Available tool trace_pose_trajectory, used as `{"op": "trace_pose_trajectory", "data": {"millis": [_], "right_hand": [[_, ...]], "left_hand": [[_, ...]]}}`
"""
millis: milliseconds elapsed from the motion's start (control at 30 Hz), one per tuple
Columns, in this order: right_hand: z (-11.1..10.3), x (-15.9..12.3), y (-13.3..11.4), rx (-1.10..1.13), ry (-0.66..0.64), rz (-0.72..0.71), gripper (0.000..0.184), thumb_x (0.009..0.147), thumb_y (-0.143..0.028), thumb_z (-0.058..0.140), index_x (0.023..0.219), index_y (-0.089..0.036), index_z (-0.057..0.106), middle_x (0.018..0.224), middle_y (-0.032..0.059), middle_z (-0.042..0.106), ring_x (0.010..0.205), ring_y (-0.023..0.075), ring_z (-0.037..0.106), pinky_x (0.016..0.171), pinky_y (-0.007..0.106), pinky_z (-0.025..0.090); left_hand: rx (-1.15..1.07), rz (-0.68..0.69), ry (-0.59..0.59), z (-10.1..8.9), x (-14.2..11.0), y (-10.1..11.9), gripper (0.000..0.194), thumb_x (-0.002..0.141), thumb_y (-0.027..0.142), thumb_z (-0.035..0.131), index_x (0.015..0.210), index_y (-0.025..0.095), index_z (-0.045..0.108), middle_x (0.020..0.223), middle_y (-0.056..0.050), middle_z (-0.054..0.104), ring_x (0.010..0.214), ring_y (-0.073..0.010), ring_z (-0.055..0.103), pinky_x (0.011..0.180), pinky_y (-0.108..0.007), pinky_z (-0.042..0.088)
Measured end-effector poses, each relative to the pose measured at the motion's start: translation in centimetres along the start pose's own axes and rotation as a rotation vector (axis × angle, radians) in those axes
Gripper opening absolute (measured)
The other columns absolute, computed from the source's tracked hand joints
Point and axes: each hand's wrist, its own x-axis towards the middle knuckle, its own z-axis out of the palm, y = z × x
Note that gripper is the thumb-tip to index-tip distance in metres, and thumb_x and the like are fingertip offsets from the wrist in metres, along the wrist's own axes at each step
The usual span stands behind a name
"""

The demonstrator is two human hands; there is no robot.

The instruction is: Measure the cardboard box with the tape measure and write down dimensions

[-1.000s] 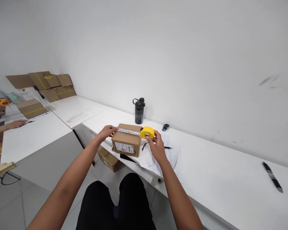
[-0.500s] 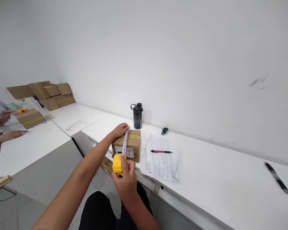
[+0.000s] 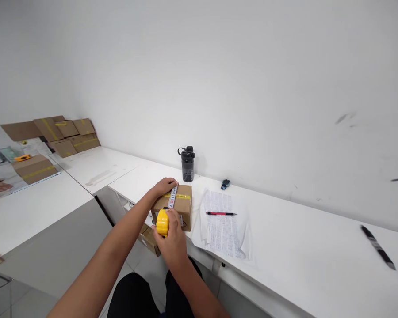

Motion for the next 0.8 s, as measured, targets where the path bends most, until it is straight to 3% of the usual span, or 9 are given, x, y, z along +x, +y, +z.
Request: {"op": "trace_pose_trajectory", "data": {"millis": [267, 533, 700, 800], "right_hand": [[-0.1, 2.0, 0.5, -0.050, -0.096, 0.088, 0.053, 0.078, -0.037, 0.063, 0.127, -0.024, 0.046, 0.117, 0.0121, 0.057, 0.109, 0.0303, 0.059, 0.082, 0.046, 0.055], [-0.2, 1.6, 0.5, -0.031, -0.132, 0.082, 0.053, 0.078, -0.032, 0.061, 0.128, -0.024, 0.046, 0.123, 0.0119, 0.054, 0.112, 0.0296, 0.058, 0.083, 0.046, 0.055], [-1.2, 1.5, 1.0, -0.031, -0.206, -0.029, 0.055, 0.081, -0.020, 0.056, 0.135, -0.023, 0.043, 0.134, 0.0127, 0.050, 0.121, 0.0284, 0.053, 0.087, 0.044, 0.055], [-2.3, 1.2, 1.7, -0.031, -0.193, -0.103, 0.062, 0.083, -0.013, 0.051, 0.142, -0.027, 0.035, 0.143, 0.0112, 0.043, 0.130, 0.0270, 0.047, 0.094, 0.045, 0.052]], "left_hand": [[0.005, -0.014, 0.007, 0.0, -0.3, -0.4, 0.032, 0.076, 0.048, 0.058, 0.080, 0.019, 0.069, 0.081, -0.004, 0.070, 0.075, -0.0201, 0.059, 0.070, -0.029, 0.047], [0.013, 0.014, 0.028, 0.2, -0.8, 0.0, 0.033, 0.080, 0.048, 0.053, 0.079, 0.019, 0.069, 0.079, -0.003, 0.069, 0.068, -0.0178, 0.057, 0.066, -0.028, 0.045], [-0.013, 0.074, 0.093, -0.8, -1.7, 1.4, 0.035, 0.083, 0.046, 0.049, 0.081, 0.018, 0.070, 0.085, -0.004, 0.070, 0.079, -0.0195, 0.060, 0.074, -0.029, 0.046], [-0.057, 0.123, 0.144, -1.8, -3.2, 3.7, 0.034, 0.083, 0.046, 0.052, 0.085, 0.017, 0.070, 0.087, -0.004, 0.070, 0.083, -0.0197, 0.061, 0.077, -0.029, 0.046]]}}
